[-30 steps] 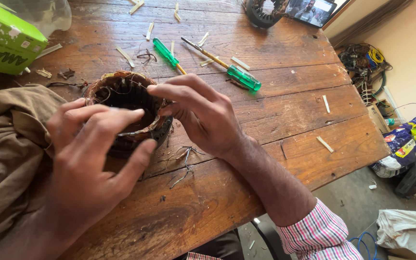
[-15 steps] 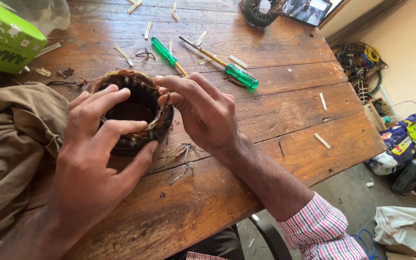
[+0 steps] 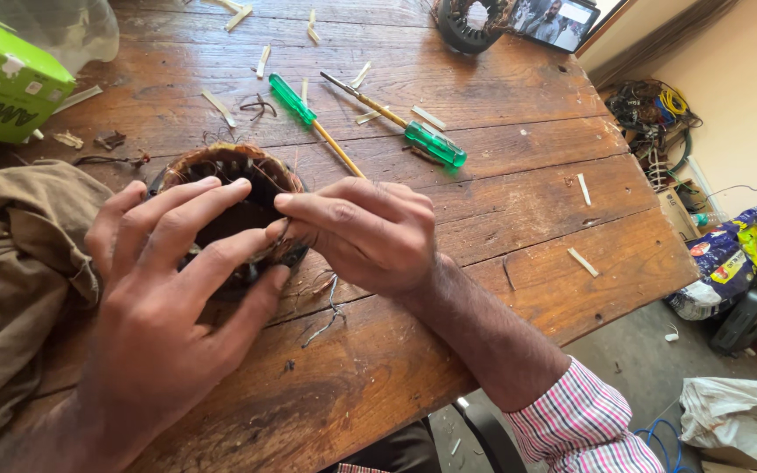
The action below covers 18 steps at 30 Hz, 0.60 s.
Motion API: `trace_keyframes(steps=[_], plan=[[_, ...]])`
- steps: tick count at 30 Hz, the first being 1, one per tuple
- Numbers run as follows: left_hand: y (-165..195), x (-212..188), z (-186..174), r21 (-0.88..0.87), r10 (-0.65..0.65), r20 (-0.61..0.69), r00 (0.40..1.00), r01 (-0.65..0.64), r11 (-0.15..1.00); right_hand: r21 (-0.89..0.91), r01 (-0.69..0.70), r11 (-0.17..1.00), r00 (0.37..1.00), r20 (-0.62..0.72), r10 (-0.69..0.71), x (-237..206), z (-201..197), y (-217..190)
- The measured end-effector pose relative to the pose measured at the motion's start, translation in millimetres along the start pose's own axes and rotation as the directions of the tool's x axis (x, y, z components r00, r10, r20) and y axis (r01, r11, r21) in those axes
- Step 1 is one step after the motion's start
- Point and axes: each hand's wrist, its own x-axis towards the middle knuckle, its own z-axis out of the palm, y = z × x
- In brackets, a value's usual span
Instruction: The person removes burnt copper wire windings from an electric motor stator on a wooden workbench. They use pliers to grip and pull out old wire, then work the remaining coils loose by hand and turn the stator to extract more wire.
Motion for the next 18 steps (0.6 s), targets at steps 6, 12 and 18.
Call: trace_keyframes(steps=[6,12,18], plan=[[0.3,-0.7,-0.8,-0.181,-0.113,0.026,0.993,0.116,0.977,-0.006,0.050,0.999,0.998,0.037,-0.050,-2.0,-3.6,0.8],[0.2,-0.4,-3.1,-0.258,-0.146,0.046,0.988,0.153,0.954,-0.011,0.046,0.999,0.996,0.076,-0.045,1.4,-1.0,8.3],[-0.9,0.2,-4.0,-0.274,-0.172,0.076,0.982,0.187,0.943,-0.024,0.046,0.999,0.992,0.122,-0.042,2.5,0.5,5.6]])
